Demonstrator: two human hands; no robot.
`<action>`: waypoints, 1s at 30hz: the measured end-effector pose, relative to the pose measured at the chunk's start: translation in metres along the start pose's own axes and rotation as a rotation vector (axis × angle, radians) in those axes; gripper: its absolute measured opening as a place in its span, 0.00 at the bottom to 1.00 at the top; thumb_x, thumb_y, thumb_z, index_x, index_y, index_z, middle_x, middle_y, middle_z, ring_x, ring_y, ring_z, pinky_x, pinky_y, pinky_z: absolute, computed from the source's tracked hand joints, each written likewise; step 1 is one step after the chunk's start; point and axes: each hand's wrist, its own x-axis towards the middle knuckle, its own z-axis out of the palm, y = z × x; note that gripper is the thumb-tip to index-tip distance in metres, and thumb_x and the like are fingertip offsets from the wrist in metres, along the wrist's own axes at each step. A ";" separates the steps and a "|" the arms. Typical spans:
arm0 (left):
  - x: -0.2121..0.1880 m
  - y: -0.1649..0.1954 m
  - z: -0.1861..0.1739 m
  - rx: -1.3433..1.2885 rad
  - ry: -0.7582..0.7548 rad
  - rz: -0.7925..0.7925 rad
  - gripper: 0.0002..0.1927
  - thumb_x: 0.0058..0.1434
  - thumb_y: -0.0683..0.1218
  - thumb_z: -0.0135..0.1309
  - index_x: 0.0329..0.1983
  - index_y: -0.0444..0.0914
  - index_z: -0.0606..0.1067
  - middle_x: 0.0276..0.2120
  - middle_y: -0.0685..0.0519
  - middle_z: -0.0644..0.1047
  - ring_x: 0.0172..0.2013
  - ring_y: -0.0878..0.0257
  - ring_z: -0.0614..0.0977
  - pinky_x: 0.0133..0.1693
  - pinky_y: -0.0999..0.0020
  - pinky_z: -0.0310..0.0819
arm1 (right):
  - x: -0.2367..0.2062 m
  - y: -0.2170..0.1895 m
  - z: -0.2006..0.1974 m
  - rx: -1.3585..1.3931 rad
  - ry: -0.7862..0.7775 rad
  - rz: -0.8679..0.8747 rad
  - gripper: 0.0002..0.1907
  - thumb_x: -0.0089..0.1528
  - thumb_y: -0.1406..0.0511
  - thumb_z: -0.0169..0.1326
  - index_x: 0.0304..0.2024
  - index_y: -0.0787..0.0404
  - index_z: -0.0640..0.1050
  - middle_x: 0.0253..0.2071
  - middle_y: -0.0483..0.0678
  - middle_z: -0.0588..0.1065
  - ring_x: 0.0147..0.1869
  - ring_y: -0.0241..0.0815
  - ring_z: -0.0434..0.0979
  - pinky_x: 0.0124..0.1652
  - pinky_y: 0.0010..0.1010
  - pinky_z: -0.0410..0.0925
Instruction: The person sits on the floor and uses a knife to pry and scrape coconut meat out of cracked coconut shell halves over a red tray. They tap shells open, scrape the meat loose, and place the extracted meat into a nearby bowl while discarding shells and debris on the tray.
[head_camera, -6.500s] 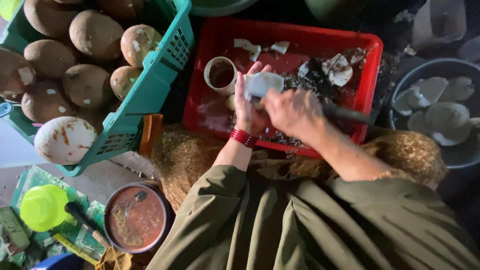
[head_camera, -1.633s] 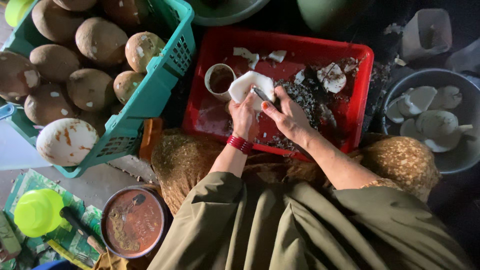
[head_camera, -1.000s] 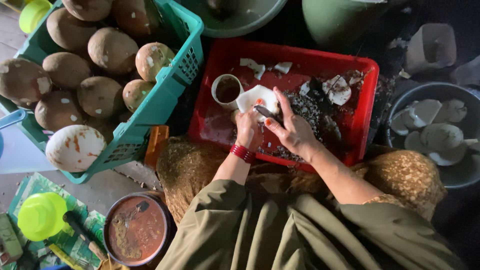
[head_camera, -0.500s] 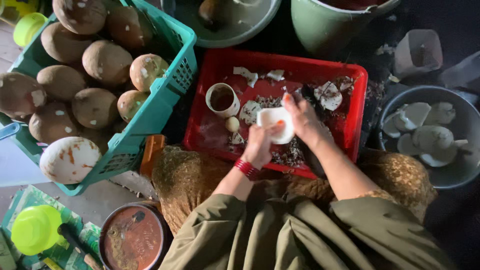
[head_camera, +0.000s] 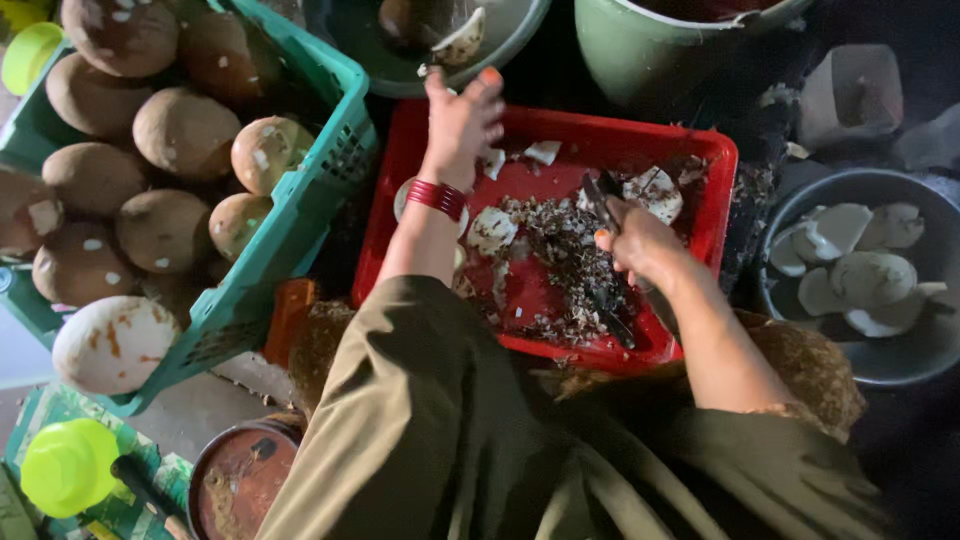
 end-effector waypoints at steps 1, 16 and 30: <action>-0.003 -0.021 0.008 0.163 0.017 0.071 0.23 0.64 0.47 0.52 0.62 0.37 0.67 0.39 0.44 0.78 0.33 0.58 0.77 0.33 0.61 0.72 | -0.001 -0.001 -0.005 0.039 -0.002 -0.118 0.20 0.65 0.66 0.52 0.60 0.55 0.74 0.41 0.53 0.80 0.30 0.42 0.76 0.29 0.33 0.70; -0.107 -0.106 0.138 1.284 -0.147 0.679 0.17 0.51 0.49 0.64 0.44 0.41 0.80 0.39 0.49 0.77 0.46 0.48 0.76 0.44 0.49 0.73 | -0.040 0.033 -0.141 0.833 -0.169 -0.528 0.20 0.70 0.62 0.45 0.60 0.68 0.72 0.56 0.64 0.76 0.33 0.50 0.82 0.18 0.29 0.67; -0.106 -0.136 0.085 1.174 -0.126 0.829 0.13 0.58 0.41 0.54 0.46 0.44 0.80 0.43 0.49 0.79 0.47 0.51 0.79 0.50 0.57 0.75 | -0.024 0.021 -0.117 0.808 0.117 -0.527 0.17 0.74 0.58 0.48 0.56 0.65 0.73 0.42 0.55 0.79 0.27 0.40 0.77 0.20 0.28 0.64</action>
